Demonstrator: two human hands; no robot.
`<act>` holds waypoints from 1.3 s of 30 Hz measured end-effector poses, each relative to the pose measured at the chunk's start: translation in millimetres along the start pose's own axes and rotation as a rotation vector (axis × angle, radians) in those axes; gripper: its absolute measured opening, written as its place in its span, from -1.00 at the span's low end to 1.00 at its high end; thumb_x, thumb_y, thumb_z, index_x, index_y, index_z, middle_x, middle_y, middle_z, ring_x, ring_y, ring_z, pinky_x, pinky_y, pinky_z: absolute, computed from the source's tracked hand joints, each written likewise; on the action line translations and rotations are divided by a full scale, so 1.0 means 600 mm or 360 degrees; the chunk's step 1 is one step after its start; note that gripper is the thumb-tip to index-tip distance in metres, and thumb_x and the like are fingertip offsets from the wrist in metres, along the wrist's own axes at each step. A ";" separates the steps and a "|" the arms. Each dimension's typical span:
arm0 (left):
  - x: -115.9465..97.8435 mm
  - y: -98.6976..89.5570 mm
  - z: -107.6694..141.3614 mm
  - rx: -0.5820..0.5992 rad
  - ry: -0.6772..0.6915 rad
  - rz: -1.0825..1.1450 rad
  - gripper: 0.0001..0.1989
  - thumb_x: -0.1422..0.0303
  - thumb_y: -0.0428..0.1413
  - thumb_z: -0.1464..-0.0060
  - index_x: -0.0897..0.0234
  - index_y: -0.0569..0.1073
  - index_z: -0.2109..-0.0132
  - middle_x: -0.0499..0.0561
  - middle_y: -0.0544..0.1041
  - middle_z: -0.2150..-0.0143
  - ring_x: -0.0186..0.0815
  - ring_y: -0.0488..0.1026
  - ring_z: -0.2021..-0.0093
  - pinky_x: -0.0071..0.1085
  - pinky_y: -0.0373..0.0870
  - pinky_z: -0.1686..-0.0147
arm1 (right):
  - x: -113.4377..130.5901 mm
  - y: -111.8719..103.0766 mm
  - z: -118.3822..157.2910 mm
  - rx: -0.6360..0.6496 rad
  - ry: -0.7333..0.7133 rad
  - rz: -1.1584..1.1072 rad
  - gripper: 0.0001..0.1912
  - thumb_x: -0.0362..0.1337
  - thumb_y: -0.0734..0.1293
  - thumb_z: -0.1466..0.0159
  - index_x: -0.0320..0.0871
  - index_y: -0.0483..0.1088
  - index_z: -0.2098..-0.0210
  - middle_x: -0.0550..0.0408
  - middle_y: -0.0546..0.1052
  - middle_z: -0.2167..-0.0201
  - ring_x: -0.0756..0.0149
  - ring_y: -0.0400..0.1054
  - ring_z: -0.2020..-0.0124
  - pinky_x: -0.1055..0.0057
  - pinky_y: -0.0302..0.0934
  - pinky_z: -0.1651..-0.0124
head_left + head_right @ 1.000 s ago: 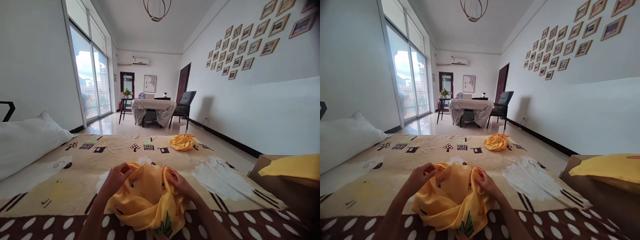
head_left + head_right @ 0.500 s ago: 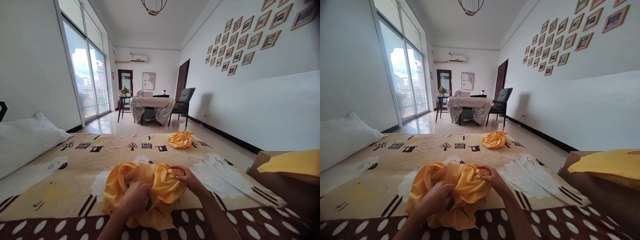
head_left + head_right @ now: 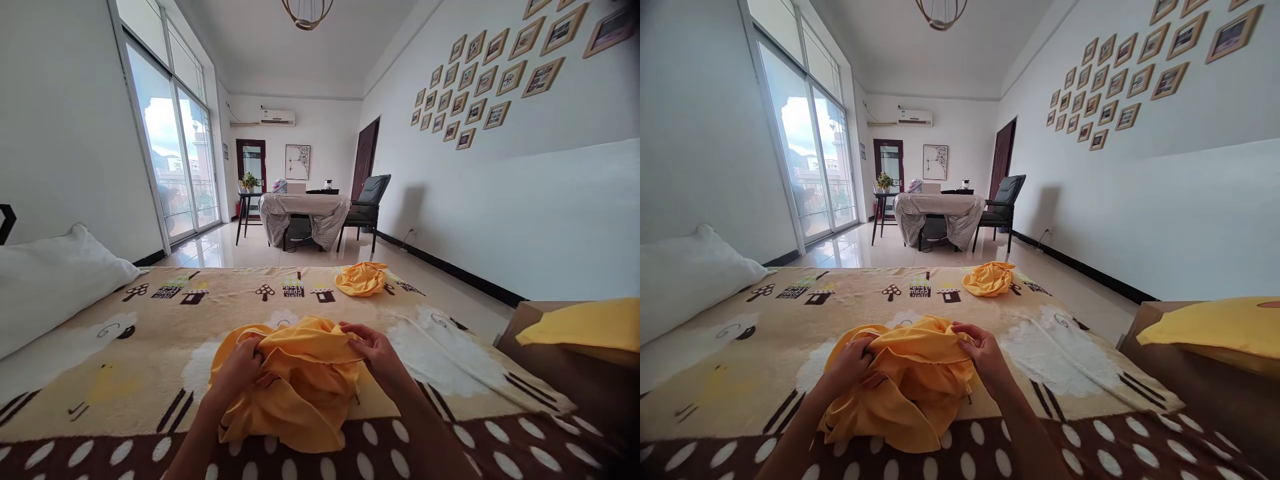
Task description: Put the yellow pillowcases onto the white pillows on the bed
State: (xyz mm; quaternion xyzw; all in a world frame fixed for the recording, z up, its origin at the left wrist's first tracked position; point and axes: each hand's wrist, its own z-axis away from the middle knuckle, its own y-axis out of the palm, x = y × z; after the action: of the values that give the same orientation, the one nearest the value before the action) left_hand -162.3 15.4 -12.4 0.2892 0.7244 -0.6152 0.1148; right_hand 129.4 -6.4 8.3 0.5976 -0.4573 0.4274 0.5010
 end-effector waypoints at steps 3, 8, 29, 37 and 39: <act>-0.038 -0.005 0.019 -0.0136 0.0076 -0.0155 -0.60 0.62 -0.07 0.11 0.26 0.42 0.11 0.09 0.46 0.06 -0.19 0.35 -0.01 -0.28 0.23 -0.01 | 0.004 0.007 0.005 -0.0125 -0.0048 -0.0078 -0.62 -0.10 0.53 0.12 -0.10 0.54 0.32 -0.04 0.41 -0.12 -0.01 0.23 -0.16 0.22 0.22 -0.07; -0.153 -0.005 0.074 -0.0255 0.0624 -0.0064 -0.63 0.56 -0.06 0.02 0.21 0.36 0.05 0.08 0.42 0.01 -0.18 0.33 -0.01 -0.25 0.25 -0.04 | 0.021 0.037 0.035 -0.0137 -0.0089 -0.0151 -0.66 -0.06 0.50 0.05 -0.10 0.51 0.33 -0.02 0.34 -0.18 -0.02 0.29 -0.09 0.20 0.28 -0.02; -0.153 0.018 0.062 -0.0421 0.0204 0.1095 -0.78 0.30 -0.10 -0.13 0.25 0.26 0.45 -0.09 0.23 0.53 -0.38 0.16 0.47 -0.48 0.16 0.46 | -0.013 0.078 0.060 0.0142 -0.0728 0.0876 -0.57 -0.16 0.30 -0.22 -0.04 0.31 -0.08 -0.02 0.39 -0.10 0.11 0.24 -0.12 0.25 0.18 -0.11; -0.146 0.028 0.070 -0.0448 -0.0015 0.1020 -0.76 0.23 -0.07 -0.01 0.26 0.39 0.34 0.08 0.47 0.27 -0.21 0.35 0.21 -0.33 0.28 0.17 | -0.025 0.088 0.061 0.0274 -0.0752 0.0966 -0.86 -0.21 0.28 -0.23 -0.09 0.47 0.31 0.04 0.52 0.34 0.20 0.39 0.25 0.32 0.25 0.15; -0.146 0.027 0.069 -0.0419 0.0014 0.0996 -0.76 0.22 -0.07 -0.03 0.27 0.41 0.34 0.07 0.48 0.30 -0.22 0.35 0.24 -0.33 0.28 0.18 | -0.022 0.089 0.062 0.0191 -0.0830 0.0915 -0.86 -0.20 0.29 -0.23 -0.09 0.46 0.37 0.02 0.50 0.31 0.19 0.38 0.22 0.32 0.25 0.14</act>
State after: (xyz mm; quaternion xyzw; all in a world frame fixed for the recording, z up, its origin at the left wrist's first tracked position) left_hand -90.2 -47.1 10.8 0.4828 0.6742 -0.4501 0.3312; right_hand 76.7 -45.6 1.9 0.5620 -0.6922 0.4101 0.1920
